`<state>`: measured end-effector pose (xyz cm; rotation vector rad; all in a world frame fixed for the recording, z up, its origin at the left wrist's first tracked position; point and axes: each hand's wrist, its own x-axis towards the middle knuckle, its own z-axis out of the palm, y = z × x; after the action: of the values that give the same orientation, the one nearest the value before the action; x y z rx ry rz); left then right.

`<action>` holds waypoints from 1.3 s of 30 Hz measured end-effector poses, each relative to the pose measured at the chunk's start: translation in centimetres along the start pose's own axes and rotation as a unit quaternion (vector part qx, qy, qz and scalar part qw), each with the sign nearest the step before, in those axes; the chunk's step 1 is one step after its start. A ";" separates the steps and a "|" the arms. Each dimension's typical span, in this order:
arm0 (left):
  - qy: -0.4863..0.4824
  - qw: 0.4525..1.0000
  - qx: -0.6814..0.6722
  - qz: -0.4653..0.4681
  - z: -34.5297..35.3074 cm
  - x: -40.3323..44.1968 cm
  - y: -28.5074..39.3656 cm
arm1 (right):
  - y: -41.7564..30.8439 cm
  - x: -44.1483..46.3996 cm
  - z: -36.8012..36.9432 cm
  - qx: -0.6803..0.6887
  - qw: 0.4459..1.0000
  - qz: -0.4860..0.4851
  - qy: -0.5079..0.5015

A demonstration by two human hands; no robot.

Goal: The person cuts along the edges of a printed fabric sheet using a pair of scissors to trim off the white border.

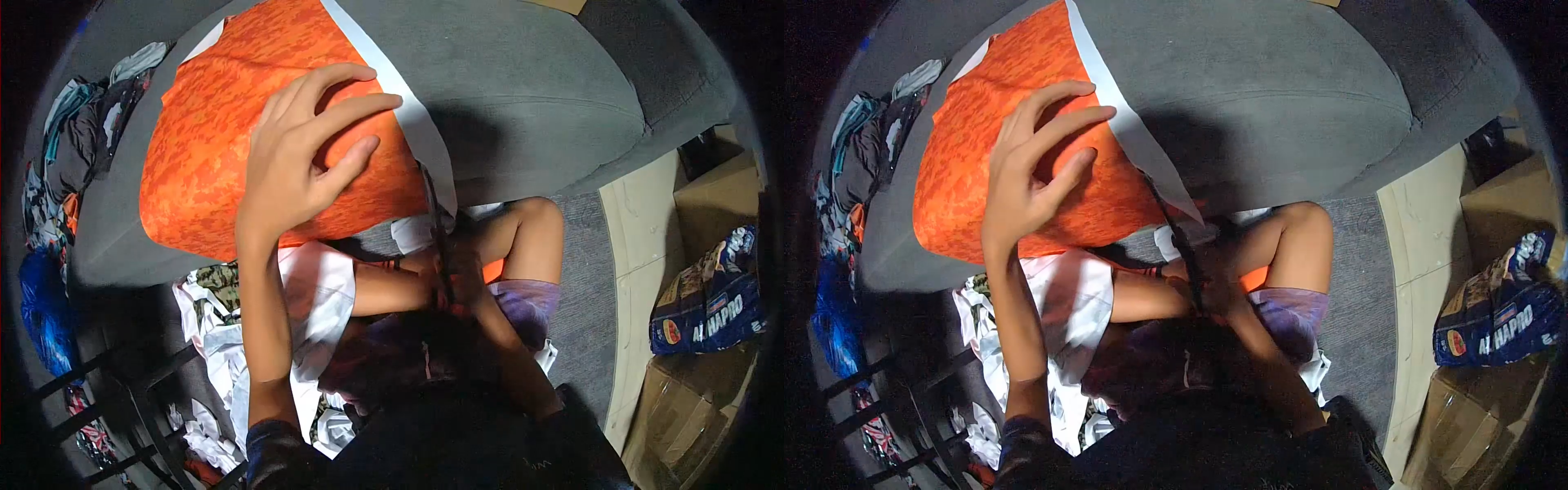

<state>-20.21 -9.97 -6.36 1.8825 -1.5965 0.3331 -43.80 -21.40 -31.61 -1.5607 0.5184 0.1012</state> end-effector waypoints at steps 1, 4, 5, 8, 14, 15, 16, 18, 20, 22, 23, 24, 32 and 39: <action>-0.003 1.000 0.020 0.016 0.0 0.0 0.0 | 0.3 0.2 -0.1 0.008 0.999 0.030 -0.015; -0.036 0.999 -0.012 0.031 -0.6 0.1 -0.5 | -1.5 0.2 1.0 -0.041 0.995 -0.082 0.045; -0.052 0.998 -0.028 0.037 -0.8 0.1 -0.7 | -2.2 0.2 1.5 -0.066 0.985 -0.138 0.075; -0.073 0.995 -0.031 0.062 -1.1 0.6 -0.4 | -2.2 1.1 1.8 -0.088 0.970 -0.201 0.103; -0.097 0.990 0.013 0.104 0.1 1.3 0.6 | -1.1 2.2 2.2 -0.043 0.976 -0.190 0.098; -0.103 0.989 0.022 0.099 0.3 1.3 0.6 | -1.0 2.4 2.2 -0.022 0.979 -0.179 0.098; -0.110 0.989 0.029 0.095 0.4 1.4 0.6 | -1.6 2.4 2.1 -0.002 0.981 -0.167 0.099; -0.118 0.988 0.027 0.094 0.6 1.6 0.6 | -2.7 2.2 1.9 0.000 0.978 -0.182 0.104; -0.123 0.988 0.024 0.087 0.5 1.6 0.5 | -4.2 2.0 1.6 -0.008 0.971 -0.214 0.109; -0.126 0.988 0.025 0.082 0.4 1.6 0.5 | -4.5 2.1 1.6 -0.009 0.967 -0.231 0.109; -0.125 0.989 0.023 0.080 0.4 1.6 0.5 | -4.5 2.1 1.6 -0.028 0.966 -0.233 0.111; -0.124 0.989 0.020 0.079 0.4 1.6 0.5 | -4.4 2.0 1.4 -0.047 0.964 -0.235 0.113; -0.113 0.990 0.011 0.081 0.7 1.6 0.3 | -4.0 2.1 1.4 -0.047 0.973 -0.208 0.089; -0.107 0.991 0.017 0.082 0.8 1.5 0.2 | -3.2 2.8 1.8 0.011 0.969 -0.237 0.065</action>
<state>-20.23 -11.70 -6.02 1.8668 -1.9059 0.2352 -39.60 -20.45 -29.84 -1.6366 0.2344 -0.3726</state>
